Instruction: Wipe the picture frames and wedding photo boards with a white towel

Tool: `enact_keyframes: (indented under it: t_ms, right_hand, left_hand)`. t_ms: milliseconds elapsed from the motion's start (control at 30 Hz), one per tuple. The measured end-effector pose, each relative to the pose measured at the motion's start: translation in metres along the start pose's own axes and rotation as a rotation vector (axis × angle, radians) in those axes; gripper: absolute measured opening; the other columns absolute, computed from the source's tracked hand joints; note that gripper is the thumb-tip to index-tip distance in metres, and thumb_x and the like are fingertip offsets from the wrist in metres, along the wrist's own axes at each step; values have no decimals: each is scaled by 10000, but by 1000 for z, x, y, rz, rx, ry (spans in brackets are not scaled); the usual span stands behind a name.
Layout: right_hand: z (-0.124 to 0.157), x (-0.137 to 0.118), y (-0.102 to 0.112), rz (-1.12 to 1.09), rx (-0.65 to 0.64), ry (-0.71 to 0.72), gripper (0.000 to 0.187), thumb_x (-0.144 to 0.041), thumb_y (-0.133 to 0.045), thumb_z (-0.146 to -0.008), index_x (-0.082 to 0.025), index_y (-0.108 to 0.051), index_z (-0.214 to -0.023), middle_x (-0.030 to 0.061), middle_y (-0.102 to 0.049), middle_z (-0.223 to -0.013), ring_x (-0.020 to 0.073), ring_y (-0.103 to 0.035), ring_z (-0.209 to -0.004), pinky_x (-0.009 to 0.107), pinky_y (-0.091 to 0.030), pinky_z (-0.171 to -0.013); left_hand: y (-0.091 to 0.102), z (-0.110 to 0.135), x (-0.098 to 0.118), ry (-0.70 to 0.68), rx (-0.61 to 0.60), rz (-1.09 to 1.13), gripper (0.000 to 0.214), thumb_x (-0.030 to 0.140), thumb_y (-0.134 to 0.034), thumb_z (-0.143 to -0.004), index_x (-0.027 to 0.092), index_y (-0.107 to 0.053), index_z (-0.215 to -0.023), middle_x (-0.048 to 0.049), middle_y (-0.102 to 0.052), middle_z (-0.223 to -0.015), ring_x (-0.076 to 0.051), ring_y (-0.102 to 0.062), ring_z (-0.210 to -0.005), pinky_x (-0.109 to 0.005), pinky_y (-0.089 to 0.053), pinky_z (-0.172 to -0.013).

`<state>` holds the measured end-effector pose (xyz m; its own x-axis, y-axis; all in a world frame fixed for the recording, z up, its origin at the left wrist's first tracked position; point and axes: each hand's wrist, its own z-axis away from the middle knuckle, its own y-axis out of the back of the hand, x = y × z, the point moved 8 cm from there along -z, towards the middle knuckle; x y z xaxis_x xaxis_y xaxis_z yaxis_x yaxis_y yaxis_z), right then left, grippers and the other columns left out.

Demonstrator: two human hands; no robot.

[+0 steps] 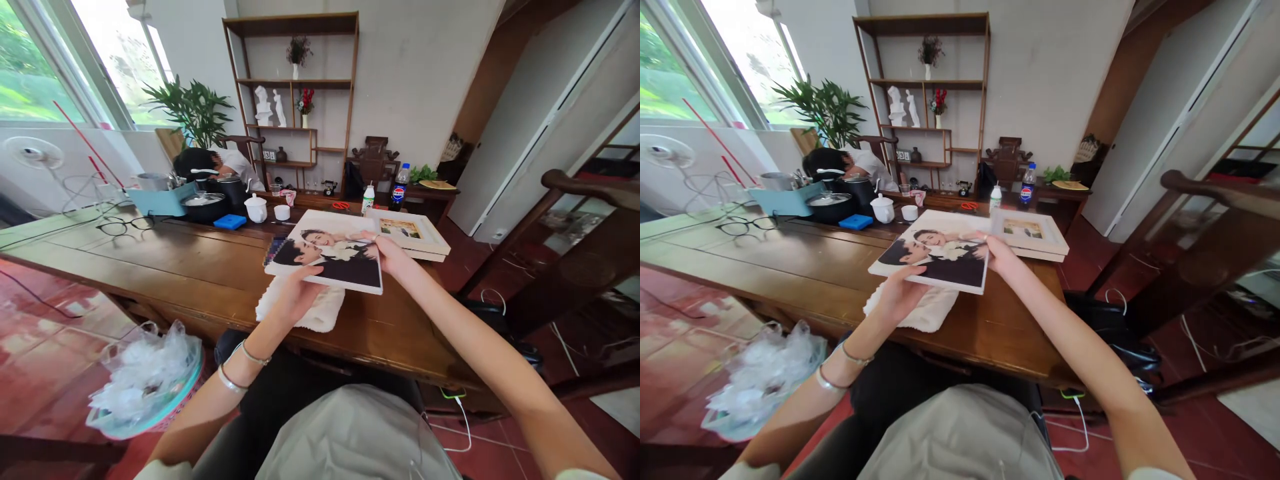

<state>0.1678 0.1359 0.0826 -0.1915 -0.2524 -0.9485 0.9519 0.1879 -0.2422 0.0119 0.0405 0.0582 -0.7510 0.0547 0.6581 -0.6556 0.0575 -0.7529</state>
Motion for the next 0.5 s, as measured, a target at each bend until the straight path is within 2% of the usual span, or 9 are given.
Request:
enact_keyframes:
  t_ms: [67,133,200,333,433,500]
  right_hand:
    - [-14,6,0,266,-72,26,316,-301,-381,-950,-138,-606,-801,76,-692,-634,166,-660,-573,310,-575,-622]
    - [-29,0,0,657,-99,157,391,-322,-315,-966,-140,-606,-780,102,-704,-684,163,-665,-586,303,-568,-606]
    - [-44,-12,-1,971,-68,324,340,-280,-347,-952,-134,-616,-804,122,-715,-761,171,-677,-642,299,-559,-621]
    - [-76,-33,-8,1257,15,495,141,-215,-542,-853,-145,-634,-933,123,-704,-967,217,-659,-902,327,-501,-805]
    - [-100,-35,-19,1512,0,536,179,-237,-635,-785,-147,-651,-940,138,-669,-1090,281,-579,-1086,365,-420,-923]
    - [-114,-29,-25,1674,-29,522,254,-288,-695,-737,-135,-661,-936,167,-658,-1107,332,-543,-1127,409,-393,-946]
  left_hand:
    - [14,2,9,-10,71,35,236,21,-596,-657,132,-677,-848,-42,-707,-835,-179,-665,-765,-266,-564,-661]
    - [25,5,20,-28,107,66,248,6,-582,-654,136,-670,-846,-41,-708,-851,-177,-665,-764,-269,-573,-658]
    - [35,10,29,-34,146,67,245,-3,-577,-649,130,-666,-835,-45,-708,-844,-175,-667,-753,-260,-576,-646]
    - [49,23,39,-32,227,6,236,-1,-567,-652,125,-663,-828,-47,-703,-804,-167,-662,-704,-239,-573,-602]
    - [53,29,42,-32,255,-31,263,-5,-550,-660,124,-668,-855,-53,-704,-823,-172,-663,-707,-256,-580,-614]
    - [55,31,40,-2,269,-53,242,-4,-543,-663,119,-669,-830,-58,-704,-807,-176,-661,-692,-273,-584,-614]
